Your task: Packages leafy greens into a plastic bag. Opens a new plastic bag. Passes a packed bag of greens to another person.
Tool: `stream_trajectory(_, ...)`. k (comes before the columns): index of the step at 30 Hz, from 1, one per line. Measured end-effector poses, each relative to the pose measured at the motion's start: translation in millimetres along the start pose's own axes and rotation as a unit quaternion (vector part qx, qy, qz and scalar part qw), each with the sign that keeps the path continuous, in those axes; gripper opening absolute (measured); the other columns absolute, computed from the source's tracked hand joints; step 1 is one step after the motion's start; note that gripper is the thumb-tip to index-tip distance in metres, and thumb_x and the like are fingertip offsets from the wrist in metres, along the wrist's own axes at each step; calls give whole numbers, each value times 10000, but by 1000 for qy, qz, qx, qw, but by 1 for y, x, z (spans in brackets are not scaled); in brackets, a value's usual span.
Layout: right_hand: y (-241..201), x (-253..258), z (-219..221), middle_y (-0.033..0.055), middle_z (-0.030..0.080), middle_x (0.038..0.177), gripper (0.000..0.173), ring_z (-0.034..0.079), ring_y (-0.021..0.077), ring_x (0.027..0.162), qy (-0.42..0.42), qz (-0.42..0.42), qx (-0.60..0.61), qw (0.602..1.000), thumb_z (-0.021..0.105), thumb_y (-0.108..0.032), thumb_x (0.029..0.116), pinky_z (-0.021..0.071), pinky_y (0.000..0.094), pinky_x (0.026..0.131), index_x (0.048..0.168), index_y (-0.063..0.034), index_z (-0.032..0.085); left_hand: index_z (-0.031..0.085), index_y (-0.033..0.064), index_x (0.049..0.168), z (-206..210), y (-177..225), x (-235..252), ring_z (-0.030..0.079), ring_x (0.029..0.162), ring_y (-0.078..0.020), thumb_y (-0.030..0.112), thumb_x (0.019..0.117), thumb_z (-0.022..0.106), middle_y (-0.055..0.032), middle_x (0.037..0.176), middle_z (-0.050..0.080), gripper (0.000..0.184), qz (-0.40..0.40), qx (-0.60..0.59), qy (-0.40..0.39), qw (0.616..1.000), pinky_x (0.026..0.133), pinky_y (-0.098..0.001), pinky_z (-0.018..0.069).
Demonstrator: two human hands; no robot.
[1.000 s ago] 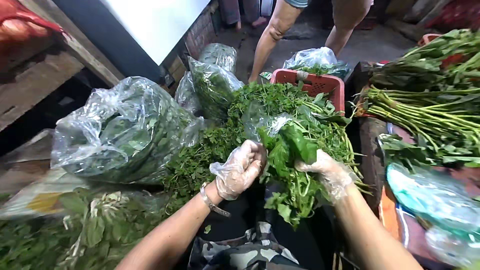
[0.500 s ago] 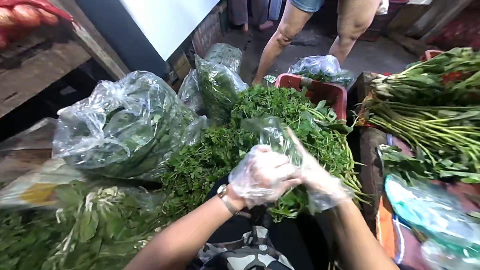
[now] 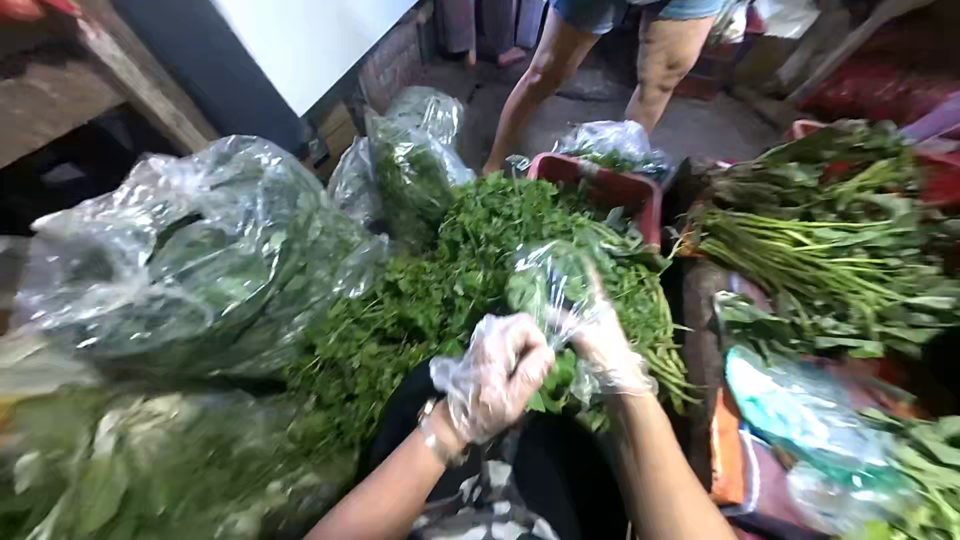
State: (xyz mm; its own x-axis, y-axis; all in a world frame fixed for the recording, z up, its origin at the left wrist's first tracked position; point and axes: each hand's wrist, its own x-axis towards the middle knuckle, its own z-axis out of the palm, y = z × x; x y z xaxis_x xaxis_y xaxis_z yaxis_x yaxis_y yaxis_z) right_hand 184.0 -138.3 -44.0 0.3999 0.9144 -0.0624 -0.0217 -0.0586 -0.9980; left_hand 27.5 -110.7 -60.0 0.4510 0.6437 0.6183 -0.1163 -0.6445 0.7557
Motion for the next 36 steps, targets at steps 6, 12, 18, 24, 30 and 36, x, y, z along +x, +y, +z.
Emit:
stream_trajectory(6, -26, -12, -17, 120, 604, 1268, 534, 593, -5, 1052, 66, 68, 61, 994, 529, -33, 1014, 491, 165, 920, 1508, 48, 343, 582, 45, 922, 6, -6, -16, 608, 782, -193, 368, 867, 667, -136, 852, 622, 339, 17, 86, -79, 993, 704, -315, 501)
stream_trajectory(12, -1, 9, 7, 257, 510, 1415, 763, 581, 240, 1208, 81, 135, 53, 986, 644, -46, 965, 495, 378, 1010, 1582, 8, 198, 648, -84, 807, 15, -5, -21, 699, 802, -428, 104, 797, 788, -271, 858, 678, 235, -78, 209, -80, 971, 758, -522, 576)
stream_trajectory(18, 8, -17, 3, 145, 545, 1370, 788, 599, 124, 1175, -80, 83, 103, 988, 585, -122, 956, 515, 321, 1002, 1588, -6, 127, 606, -121, 770, 5, -12, -22, 675, 757, -472, 91, 859, 712, -302, 799, 656, 253, -134, 265, 51, 953, 731, -580, 542)
stream_trajectory(24, 7, 5, 39, 293, 375, 1557, 660, 478, 335, 1379, 100, 96, 12, 990, 497, -64, 1048, 412, 473, 1119, 1620, -56, 168, 651, -36, 708, 18, 5, -38, 704, 747, -399, 95, 851, 666, -209, 733, 681, 195, -51, 242, -48, 968, 738, -532, 567)
stream_trajectory(30, 11, 5, 55, 319, 405, 1522, 725, 519, 322, 1339, 74, 51, -31, 995, 562, -82, 1014, 443, 434, 1095, 1604, 9, 152, 570, -116, 1247, -22, 17, -19, 647, 882, -464, 281, 825, 756, -291, 1013, 657, 609, -199, 248, -42, 947, 792, -629, 514)
stream_trajectory(36, 7, 10, 61, 355, 263, 1588, 650, 372, 385, 1455, -40, 40, -131, 990, 485, -120, 1055, 357, 431, 1176, 1614, 14, 180, 792, 75, 1024, -39, -1, -3, 728, 885, -356, 171, 926, 646, -149, 956, 755, 200, -52, 335, -2, 941, 824, -555, 562)
